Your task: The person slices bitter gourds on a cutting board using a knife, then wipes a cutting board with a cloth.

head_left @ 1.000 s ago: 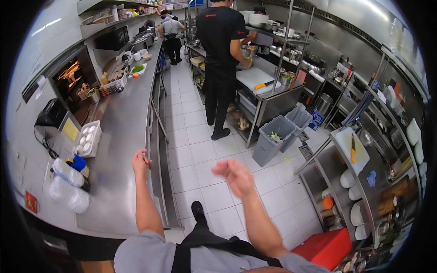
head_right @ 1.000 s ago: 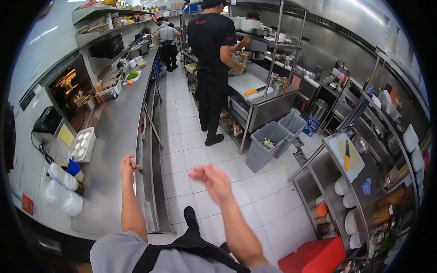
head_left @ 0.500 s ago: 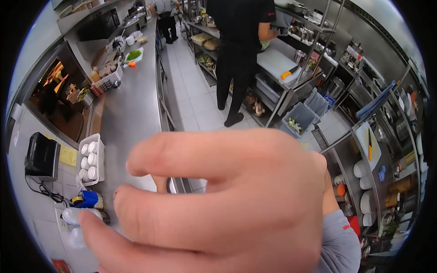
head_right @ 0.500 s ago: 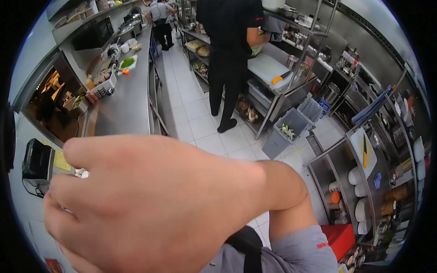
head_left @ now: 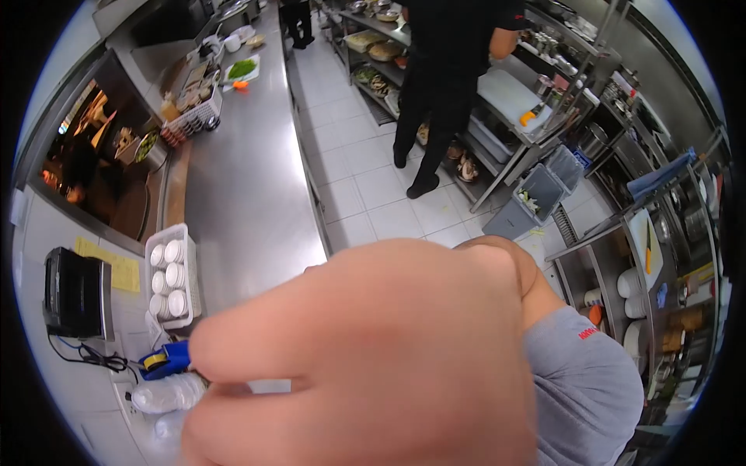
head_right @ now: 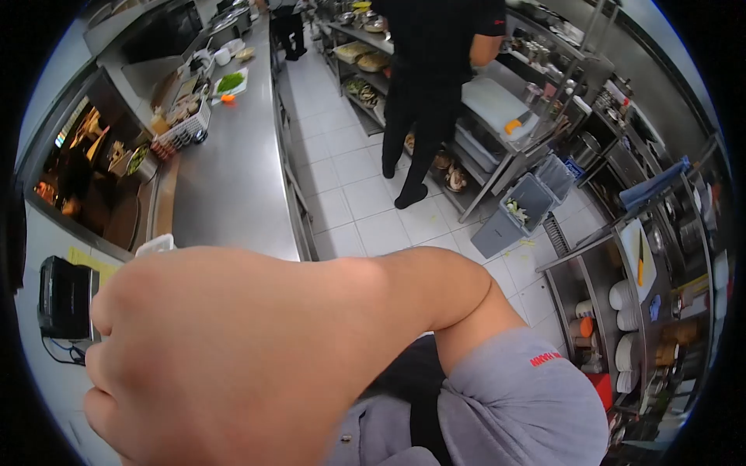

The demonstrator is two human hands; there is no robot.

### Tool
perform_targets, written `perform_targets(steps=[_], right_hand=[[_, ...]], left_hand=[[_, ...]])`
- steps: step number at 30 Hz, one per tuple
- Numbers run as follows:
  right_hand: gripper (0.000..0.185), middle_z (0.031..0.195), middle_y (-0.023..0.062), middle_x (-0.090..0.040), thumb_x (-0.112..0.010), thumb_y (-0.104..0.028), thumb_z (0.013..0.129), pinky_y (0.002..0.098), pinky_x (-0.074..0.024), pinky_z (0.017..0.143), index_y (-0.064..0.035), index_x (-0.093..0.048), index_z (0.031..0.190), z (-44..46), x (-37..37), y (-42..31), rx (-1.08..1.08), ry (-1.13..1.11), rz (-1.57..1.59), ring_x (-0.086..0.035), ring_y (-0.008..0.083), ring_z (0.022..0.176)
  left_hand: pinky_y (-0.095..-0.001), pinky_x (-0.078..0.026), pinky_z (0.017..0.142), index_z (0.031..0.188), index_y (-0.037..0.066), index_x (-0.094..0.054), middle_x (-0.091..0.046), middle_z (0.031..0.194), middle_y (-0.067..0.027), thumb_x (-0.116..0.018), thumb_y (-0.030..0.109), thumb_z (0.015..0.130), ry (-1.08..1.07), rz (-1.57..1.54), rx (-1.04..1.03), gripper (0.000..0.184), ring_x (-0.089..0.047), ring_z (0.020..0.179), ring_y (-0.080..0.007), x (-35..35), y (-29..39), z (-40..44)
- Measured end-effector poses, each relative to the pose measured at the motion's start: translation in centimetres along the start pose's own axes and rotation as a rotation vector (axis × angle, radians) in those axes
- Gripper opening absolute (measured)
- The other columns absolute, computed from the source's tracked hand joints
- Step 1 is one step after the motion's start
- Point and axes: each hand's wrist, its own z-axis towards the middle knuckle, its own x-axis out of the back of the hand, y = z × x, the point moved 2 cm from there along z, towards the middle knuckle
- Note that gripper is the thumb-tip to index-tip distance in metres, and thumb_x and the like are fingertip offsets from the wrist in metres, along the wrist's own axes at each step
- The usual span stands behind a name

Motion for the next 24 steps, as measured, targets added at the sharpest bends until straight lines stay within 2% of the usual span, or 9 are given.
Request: perform_targets(steps=[8, 12, 13, 14, 16, 18, 21, 23, 24], right_hand=[[0.015, 0.086, 0.0077, -0.072, -0.063, -0.006, 0.091, 0.0324, -0.0573, 0.065, -0.0027, -0.075, 0.100, -6.9, 0.8, 4.6, -0.213, 0.171, 0.118, -0.069, 0.0177, 0.070], [0.032, 0.097, 0.0133, -0.072, -0.048, 0.004, 0.098, 0.0338, -0.0566, 0.076, 0.0013, -0.071, 0.120, -23.1, -2.0, 10.4, -0.998, 0.634, 0.260, -0.069, 0.0213, 0.082], [0.029, 0.088, 0.0113, -0.070, -0.055, -0.003, 0.100, 0.0301, -0.0537, 0.075, -0.0019, -0.069, 0.126, -31.0, -4.7, 11.5, -1.198, 0.597, 0.261, -0.064, 0.0175, 0.079], [0.025, 0.093, 0.0173, -0.070, -0.057, -0.015, 0.101, 0.0399, -0.0545, 0.079, -0.0026, -0.069, 0.119, -40.1, -7.3, 10.7, -1.430, 0.256, 0.048, -0.067, 0.0277, 0.082], [0.032, 0.102, 0.0228, -0.071, -0.054, -0.029, 0.098, 0.0535, -0.0528, 0.088, -0.0011, -0.067, 0.101, -52.8, -9.4, 3.6, -1.660, -0.497, -0.109, -0.068, 0.0431, 0.099], [0.036, 0.107, 0.0241, -0.072, -0.060, -0.033, 0.093, 0.0528, -0.0536, 0.092, -0.0034, -0.074, 0.107, -64.1, -10.0, -6.4, -1.853, -0.710, 0.078, -0.069, 0.0413, 0.105], [0.042, 0.111, 0.0256, -0.072, -0.057, -0.036, 0.091, 0.0500, -0.0538, 0.094, -0.0008, -0.077, 0.100, -77.0, -9.0, -25.4, -2.249, -0.364, -0.023, -0.068, 0.0433, 0.105], [0.047, 0.106, 0.0251, -0.073, -0.057, -0.044, 0.093, 0.0500, -0.0535, 0.092, -0.0027, -0.077, 0.104, -82.2, -7.9, -38.3, -2.603, -0.419, 0.062, -0.069, 0.0412, 0.102], [0.048, 0.108, 0.0258, -0.073, -0.059, -0.045, 0.092, 0.0496, -0.0541, 0.092, -0.0016, -0.077, 0.102, -84.8, -8.7, -45.4, -2.802, -0.253, -0.101, -0.069, 0.0407, 0.104]], left_hand=[[-0.0417, -0.050, 0.066, 0.092, 0.005, -0.072, -0.068, 0.073, -0.0143, -0.059, 0.030, 0.097, 0.172, -0.108, -0.042, 0.028, -0.064, 0.066, -0.0307, -1.2, -0.9, 3.3], [-0.0344, -0.053, 0.070, 0.095, 0.003, -0.074, -0.072, 0.079, -0.0102, -0.060, 0.018, 0.096, 0.191, -0.182, -0.127, 0.020, -0.065, 0.073, -0.0195, -3.1, -3.7, 6.3], [-0.0339, -0.053, 0.074, 0.095, 0.002, -0.074, -0.073, 0.084, -0.0095, -0.059, 0.015, 0.096, 0.200, -0.199, -0.124, 0.020, -0.066, 0.077, -0.0198, -3.2, -3.4, 6.7], [-0.0335, -0.053, 0.077, 0.095, 0.003, -0.074, -0.074, 0.088, -0.0093, -0.058, 0.013, 0.096, 0.198, -0.180, -0.133, 0.019, -0.066, 0.081, -0.0192, -3.2, -3.6, 7.0], [-0.0327, -0.049, 0.069, 0.094, 0.002, -0.073, -0.068, 0.080, -0.0032, -0.057, 0.015, 0.097, 0.159, -0.264, -0.102, 0.021, -0.058, 0.073, -0.0147, -3.7, -6.0, 8.5], [-0.0307, -0.040, 0.056, 0.094, 0.001, -0.071, -0.055, 0.071, 0.0024, -0.058, 0.018, 0.097, 0.135, -0.325, -0.010, 0.022, -0.045, 0.063, -0.0099, -3.4, -6.0, 8.7], [-0.0305, -0.040, 0.055, 0.096, 0.000, -0.071, -0.053, 0.071, 0.0019, -0.059, 0.021, 0.098, 0.123, -0.307, 0.035, 0.025, -0.043, 0.062, -0.0111, -2.5, -1.8, 5.9], [-0.0346, -0.048, 0.065, 0.101, -0.001, -0.072, -0.062, 0.082, -0.0059, -0.057, 0.024, 0.100, 0.158, -0.105, -0.081, 0.030, -0.053, 0.075, -0.0178, -2.5, -3.4, 7.2], [-0.0376, -0.052, 0.073, 0.105, -0.003, -0.070, -0.067, 0.088, -0.0105, -0.059, 0.026, 0.098, 0.132, -0.192, -0.003, 0.032, -0.060, 0.085, -0.0227, -2.5, -2.4, 6.6]])
